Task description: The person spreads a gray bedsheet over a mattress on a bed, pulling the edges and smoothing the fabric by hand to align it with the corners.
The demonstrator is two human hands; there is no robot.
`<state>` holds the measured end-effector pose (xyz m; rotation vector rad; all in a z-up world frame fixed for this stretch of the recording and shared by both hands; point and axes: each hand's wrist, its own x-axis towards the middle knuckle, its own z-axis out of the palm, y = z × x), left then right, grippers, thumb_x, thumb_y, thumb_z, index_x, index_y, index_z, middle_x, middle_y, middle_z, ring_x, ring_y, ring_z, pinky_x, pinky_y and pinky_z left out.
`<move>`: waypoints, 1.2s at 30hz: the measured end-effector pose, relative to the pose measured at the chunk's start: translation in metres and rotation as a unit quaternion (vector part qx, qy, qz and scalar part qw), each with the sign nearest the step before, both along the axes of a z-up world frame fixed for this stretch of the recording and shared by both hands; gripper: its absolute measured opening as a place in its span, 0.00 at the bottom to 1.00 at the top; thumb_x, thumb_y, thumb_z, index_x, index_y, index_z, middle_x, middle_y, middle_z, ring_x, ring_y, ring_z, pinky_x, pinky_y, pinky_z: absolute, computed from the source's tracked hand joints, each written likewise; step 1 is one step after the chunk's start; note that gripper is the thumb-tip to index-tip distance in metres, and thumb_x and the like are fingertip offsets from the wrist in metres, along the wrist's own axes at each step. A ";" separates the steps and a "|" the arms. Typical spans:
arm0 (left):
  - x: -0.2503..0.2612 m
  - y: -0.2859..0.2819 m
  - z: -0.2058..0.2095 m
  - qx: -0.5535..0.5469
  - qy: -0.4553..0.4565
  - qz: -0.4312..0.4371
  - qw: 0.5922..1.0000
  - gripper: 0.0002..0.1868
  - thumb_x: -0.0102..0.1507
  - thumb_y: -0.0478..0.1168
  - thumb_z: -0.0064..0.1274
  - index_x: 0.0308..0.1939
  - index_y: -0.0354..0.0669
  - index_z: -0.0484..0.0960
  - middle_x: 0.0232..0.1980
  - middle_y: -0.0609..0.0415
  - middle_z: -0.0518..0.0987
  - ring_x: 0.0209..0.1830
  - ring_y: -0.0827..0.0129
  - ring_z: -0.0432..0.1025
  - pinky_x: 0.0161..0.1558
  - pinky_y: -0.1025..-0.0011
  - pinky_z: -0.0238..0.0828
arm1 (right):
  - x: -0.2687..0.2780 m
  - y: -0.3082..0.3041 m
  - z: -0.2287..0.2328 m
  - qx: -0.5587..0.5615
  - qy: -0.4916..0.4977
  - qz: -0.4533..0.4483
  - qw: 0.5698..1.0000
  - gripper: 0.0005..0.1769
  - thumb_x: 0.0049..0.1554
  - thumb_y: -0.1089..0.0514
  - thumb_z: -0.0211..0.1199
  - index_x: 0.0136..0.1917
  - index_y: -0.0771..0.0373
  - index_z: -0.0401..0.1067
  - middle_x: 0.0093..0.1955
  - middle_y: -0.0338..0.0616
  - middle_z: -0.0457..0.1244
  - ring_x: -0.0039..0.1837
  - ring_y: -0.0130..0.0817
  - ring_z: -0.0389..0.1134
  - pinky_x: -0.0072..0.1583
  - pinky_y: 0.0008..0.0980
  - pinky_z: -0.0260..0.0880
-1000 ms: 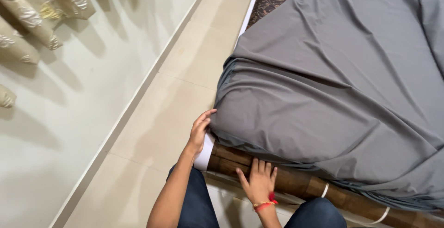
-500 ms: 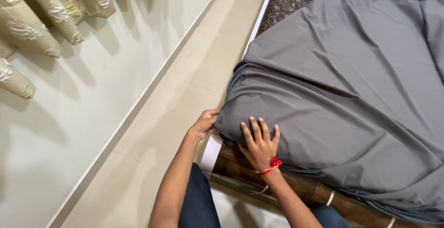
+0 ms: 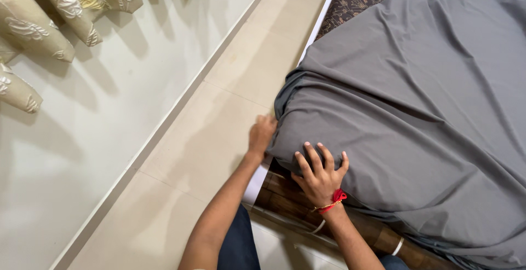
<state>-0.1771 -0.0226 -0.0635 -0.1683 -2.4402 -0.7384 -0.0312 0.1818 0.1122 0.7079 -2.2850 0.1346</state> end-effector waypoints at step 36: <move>0.029 0.053 0.180 -0.186 -0.270 -0.170 0.929 0.47 0.58 0.78 0.41 0.77 0.68 0.58 0.83 0.51 0.45 0.83 0.46 0.35 0.75 0.41 0.34 | -0.046 0.178 0.021 0.029 -0.440 -0.233 0.867 0.45 0.52 0.20 0.49 0.80 0.29 0.48 0.87 0.34 0.36 0.86 0.44 0.31 0.70 0.83 0.26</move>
